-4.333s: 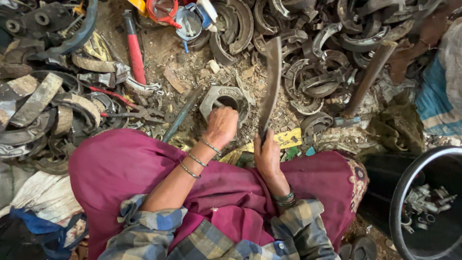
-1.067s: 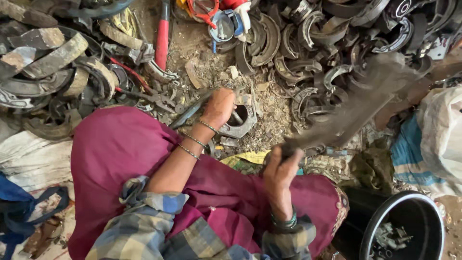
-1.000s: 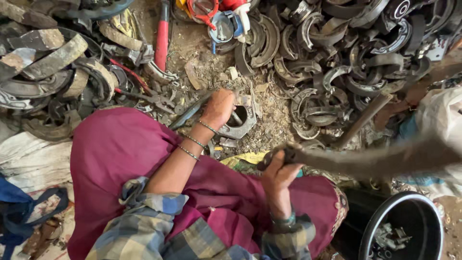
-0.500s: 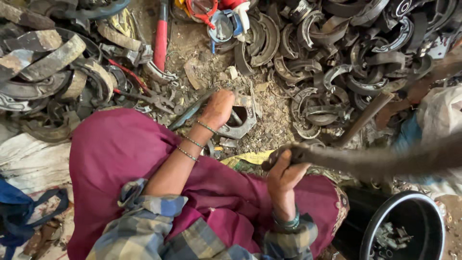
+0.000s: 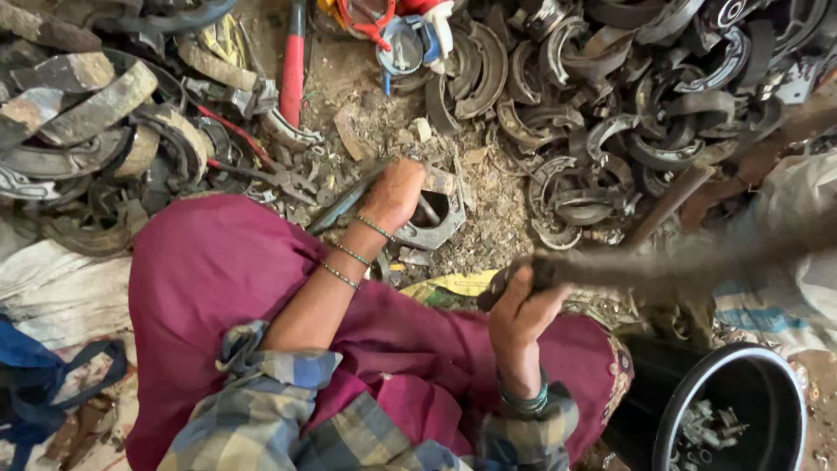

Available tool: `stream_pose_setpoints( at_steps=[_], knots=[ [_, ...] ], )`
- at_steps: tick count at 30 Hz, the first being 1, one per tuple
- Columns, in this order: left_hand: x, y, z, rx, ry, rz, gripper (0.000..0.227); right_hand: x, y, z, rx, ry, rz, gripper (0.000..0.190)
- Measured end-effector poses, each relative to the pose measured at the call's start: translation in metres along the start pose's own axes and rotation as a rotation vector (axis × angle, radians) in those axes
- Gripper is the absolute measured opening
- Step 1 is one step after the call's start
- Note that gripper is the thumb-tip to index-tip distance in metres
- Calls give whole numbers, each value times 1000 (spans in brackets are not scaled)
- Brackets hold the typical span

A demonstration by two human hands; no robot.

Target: The person sits on the ground and repeatedly strikes a small metal piece with a curved blade to shape it. They adjust the piece's position on a metal base between strikes.

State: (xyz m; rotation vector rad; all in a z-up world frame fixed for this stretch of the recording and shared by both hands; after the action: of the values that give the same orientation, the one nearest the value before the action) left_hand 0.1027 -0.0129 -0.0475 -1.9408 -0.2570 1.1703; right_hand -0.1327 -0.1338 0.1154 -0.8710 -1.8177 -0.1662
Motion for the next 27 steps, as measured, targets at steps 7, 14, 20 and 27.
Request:
stream_pose_setpoints(
  at_steps=[7, 14, 20, 27],
  knots=[
    [5, 12, 0, -11, 39, -121, 22, -97, 64, 46, 444, 279, 741, 32],
    [7, 12, 6, -18, 22, -71, 25, 0, 16, 11, 150, 199, 303, 27],
    [4, -4, 2, -27, -50, 37, 27, -40, 36, 28, 47, 461, 120, 20],
    [13, -8, -11, -12, -85, -204, 22, -64, 67, 24, 359, 356, 629, 35]
  ],
)
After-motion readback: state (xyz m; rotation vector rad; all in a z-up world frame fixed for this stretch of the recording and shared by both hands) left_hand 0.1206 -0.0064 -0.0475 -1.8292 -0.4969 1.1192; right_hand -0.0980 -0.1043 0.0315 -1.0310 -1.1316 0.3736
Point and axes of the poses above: each hand's wrist, its own z-axis away from the middle knuckle, its own y-axis out of the palm, x = y × z, the point moved 6 cm from there along -z, towards the middle knuckle, and after that the axes turned 2 degrees about -z, right-handed, at the moved point
